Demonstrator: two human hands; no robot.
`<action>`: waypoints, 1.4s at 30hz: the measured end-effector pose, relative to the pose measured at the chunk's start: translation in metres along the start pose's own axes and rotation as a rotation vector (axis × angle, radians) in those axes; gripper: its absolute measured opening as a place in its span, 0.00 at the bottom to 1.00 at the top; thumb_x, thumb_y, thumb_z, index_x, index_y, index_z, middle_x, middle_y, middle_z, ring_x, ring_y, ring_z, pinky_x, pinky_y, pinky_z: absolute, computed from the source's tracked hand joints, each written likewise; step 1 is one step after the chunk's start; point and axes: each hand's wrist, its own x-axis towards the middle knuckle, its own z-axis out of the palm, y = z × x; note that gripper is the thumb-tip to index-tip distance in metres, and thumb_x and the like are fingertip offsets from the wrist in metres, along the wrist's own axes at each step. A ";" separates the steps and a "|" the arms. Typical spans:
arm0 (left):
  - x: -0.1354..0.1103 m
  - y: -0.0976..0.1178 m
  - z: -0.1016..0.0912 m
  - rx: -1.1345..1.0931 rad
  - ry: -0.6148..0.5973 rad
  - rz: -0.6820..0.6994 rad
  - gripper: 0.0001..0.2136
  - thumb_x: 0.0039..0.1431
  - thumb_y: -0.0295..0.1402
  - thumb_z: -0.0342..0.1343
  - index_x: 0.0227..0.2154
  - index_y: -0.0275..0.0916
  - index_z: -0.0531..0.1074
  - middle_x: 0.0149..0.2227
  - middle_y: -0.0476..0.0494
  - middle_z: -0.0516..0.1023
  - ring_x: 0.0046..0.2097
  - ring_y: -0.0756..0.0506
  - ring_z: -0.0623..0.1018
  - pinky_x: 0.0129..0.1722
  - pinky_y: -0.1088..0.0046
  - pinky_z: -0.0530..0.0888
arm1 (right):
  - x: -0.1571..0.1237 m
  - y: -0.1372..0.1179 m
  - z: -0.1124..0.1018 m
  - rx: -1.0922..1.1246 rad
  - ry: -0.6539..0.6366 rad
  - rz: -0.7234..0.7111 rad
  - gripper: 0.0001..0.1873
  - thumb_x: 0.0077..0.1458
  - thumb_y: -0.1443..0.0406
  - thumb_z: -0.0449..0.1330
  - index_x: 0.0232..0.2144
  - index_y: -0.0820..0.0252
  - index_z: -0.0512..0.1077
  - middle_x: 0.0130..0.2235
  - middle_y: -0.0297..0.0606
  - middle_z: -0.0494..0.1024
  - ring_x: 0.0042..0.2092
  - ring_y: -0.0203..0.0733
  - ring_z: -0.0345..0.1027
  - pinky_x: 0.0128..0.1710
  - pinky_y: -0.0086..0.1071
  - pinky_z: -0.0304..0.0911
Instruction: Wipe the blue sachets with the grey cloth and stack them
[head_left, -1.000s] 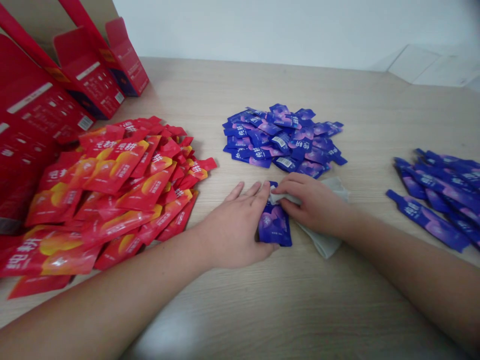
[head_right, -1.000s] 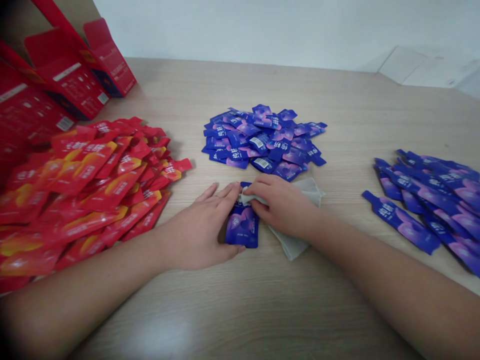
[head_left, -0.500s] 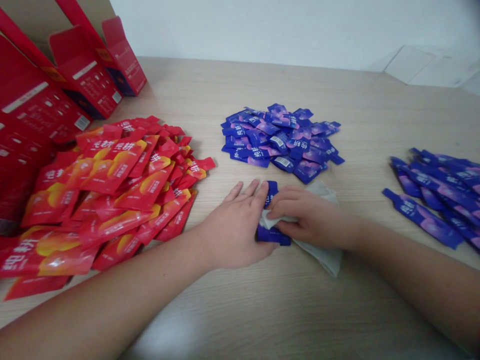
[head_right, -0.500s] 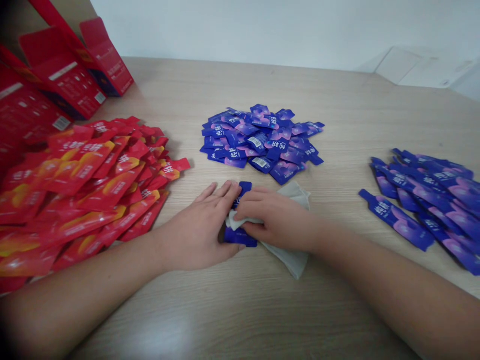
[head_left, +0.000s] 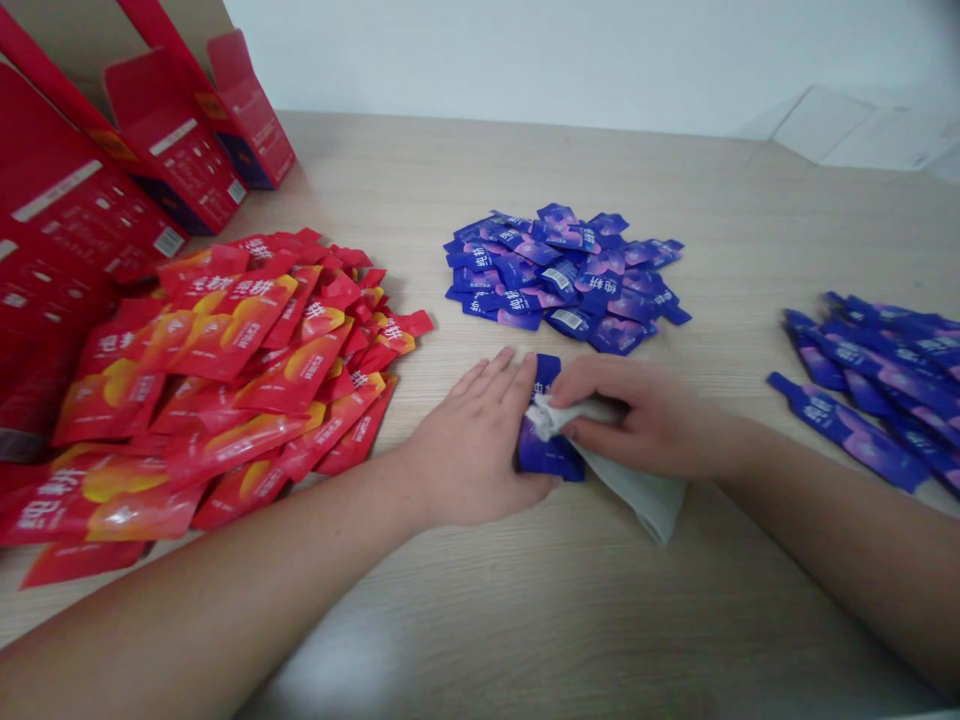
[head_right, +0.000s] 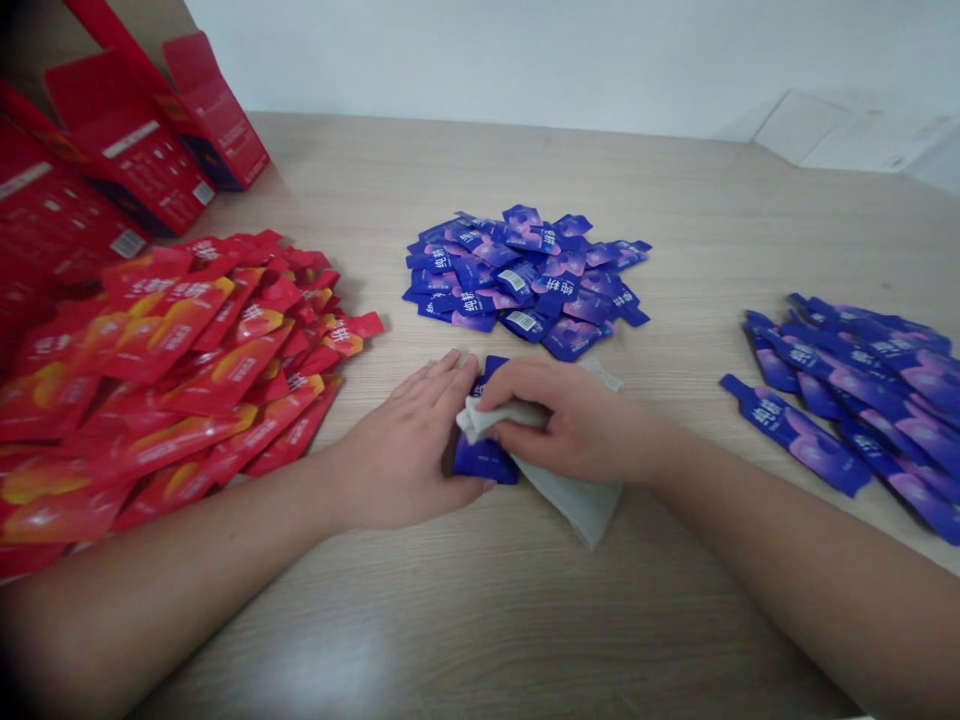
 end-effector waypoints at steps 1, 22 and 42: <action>0.000 0.000 0.000 -0.005 -0.003 0.007 0.56 0.59 0.56 0.63 0.77 0.26 0.41 0.79 0.21 0.47 0.80 0.29 0.47 0.77 0.49 0.51 | -0.001 -0.007 -0.001 0.065 -0.085 -0.023 0.08 0.65 0.67 0.65 0.46 0.53 0.76 0.47 0.37 0.83 0.49 0.43 0.78 0.52 0.37 0.73; -0.004 0.012 -0.005 0.054 -0.019 0.006 0.49 0.65 0.46 0.57 0.76 0.26 0.35 0.78 0.19 0.49 0.79 0.24 0.48 0.76 0.42 0.45 | -0.003 0.001 0.001 -0.079 -0.003 0.041 0.09 0.65 0.66 0.65 0.47 0.53 0.77 0.48 0.41 0.81 0.51 0.49 0.76 0.52 0.43 0.74; -0.002 0.008 -0.003 0.010 0.008 0.003 0.49 0.64 0.47 0.58 0.77 0.29 0.38 0.76 0.21 0.56 0.78 0.27 0.54 0.76 0.43 0.48 | 0.003 0.013 0.003 -0.190 0.145 0.106 0.09 0.64 0.65 0.64 0.47 0.53 0.78 0.47 0.43 0.81 0.50 0.52 0.77 0.53 0.47 0.73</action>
